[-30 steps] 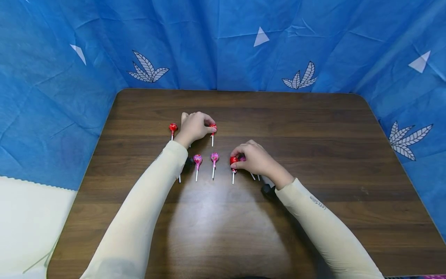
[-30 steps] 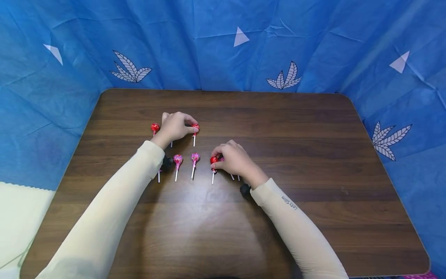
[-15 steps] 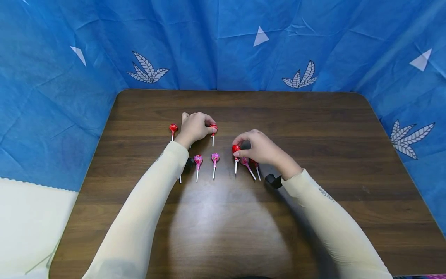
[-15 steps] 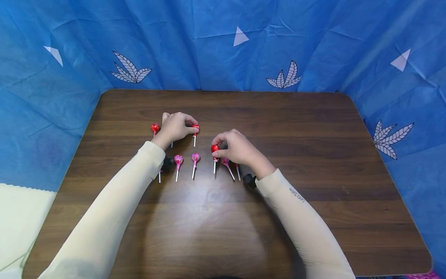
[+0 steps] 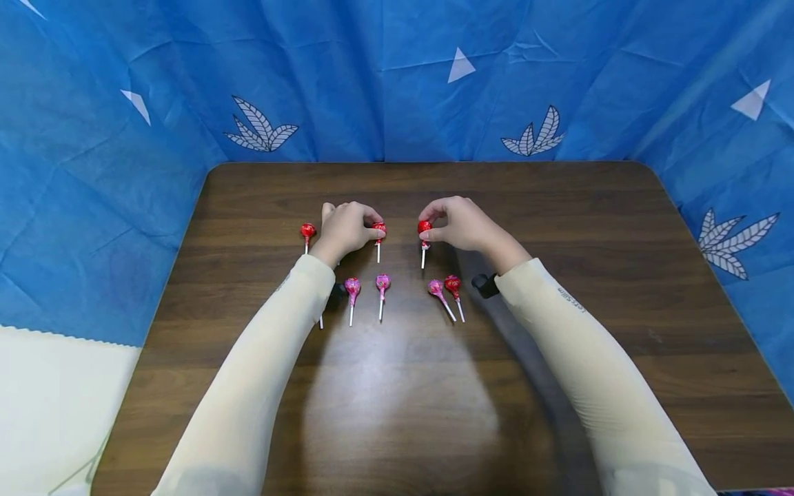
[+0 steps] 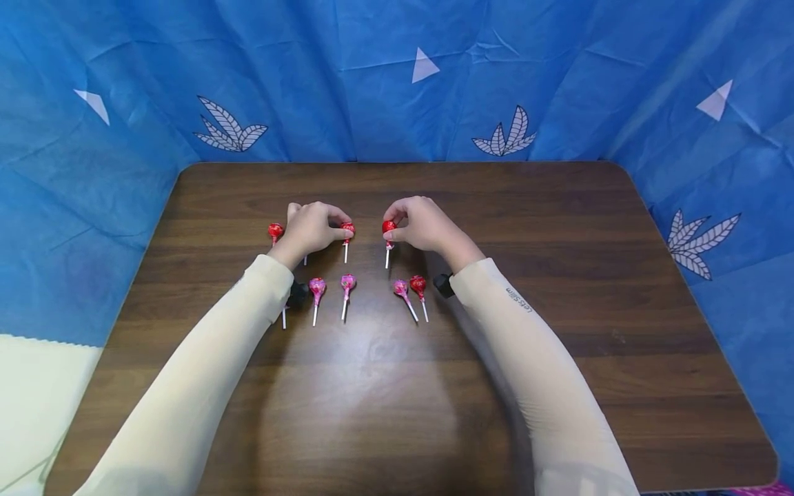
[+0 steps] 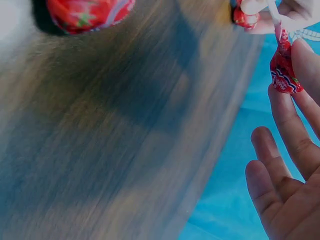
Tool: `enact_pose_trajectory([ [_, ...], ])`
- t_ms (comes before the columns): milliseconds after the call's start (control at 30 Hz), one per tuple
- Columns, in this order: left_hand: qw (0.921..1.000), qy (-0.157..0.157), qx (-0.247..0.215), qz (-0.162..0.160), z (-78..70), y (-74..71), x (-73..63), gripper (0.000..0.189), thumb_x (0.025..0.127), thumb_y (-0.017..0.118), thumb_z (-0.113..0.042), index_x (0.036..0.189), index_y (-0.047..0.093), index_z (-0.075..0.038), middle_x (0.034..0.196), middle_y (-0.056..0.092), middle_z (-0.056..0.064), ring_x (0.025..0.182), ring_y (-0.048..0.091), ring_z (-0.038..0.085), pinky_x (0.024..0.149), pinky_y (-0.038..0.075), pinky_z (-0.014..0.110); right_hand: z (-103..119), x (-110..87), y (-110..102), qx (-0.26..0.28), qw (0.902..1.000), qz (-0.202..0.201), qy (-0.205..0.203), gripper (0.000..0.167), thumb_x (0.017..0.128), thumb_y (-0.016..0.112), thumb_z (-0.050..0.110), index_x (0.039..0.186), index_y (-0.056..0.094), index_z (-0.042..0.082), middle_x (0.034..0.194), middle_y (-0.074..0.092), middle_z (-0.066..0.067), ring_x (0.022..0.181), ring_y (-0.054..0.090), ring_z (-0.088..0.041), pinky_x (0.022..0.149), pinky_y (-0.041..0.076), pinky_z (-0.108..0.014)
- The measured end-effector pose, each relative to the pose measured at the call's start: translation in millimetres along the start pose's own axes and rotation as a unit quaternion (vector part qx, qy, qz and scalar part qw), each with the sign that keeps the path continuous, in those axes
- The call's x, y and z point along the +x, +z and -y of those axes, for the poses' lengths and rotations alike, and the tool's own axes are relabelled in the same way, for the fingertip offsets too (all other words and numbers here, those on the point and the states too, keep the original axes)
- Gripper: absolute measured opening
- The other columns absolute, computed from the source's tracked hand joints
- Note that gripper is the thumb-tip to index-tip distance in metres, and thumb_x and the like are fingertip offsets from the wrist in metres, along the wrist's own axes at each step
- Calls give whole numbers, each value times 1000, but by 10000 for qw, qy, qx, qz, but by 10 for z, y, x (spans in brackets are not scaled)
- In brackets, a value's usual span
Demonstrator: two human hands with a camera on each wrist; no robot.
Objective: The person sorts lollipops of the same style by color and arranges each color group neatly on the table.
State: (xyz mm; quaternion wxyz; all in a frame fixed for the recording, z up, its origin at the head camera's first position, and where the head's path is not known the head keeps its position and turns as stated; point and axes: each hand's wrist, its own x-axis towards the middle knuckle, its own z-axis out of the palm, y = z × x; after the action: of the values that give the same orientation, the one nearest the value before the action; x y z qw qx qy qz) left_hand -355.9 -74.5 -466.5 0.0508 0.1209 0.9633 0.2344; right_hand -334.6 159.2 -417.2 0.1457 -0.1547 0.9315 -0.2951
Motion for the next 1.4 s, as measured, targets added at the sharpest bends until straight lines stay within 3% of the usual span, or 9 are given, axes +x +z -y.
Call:
enact_pose_trajectory([
  [500,10000,-21,43,7,8,2,5,30,85,78,-39,109,76,-22,106,75,-2,103,61,20,97,24,49,-80,290,87,-102,9966,411,708,34,87,77,21,120,67,14,123,63,-8,112,53,-27,98,48,-45],
  [1400,9998,48,173,-22,-11,-5,-1,30,85,78,-38,110,76,-22,109,75,-2,106,59,22,97,25,49,-126,313,233,-538,9961,315,627,34,90,74,21,121,66,11,121,64,-10,113,55,-28,107,43,-46],
])
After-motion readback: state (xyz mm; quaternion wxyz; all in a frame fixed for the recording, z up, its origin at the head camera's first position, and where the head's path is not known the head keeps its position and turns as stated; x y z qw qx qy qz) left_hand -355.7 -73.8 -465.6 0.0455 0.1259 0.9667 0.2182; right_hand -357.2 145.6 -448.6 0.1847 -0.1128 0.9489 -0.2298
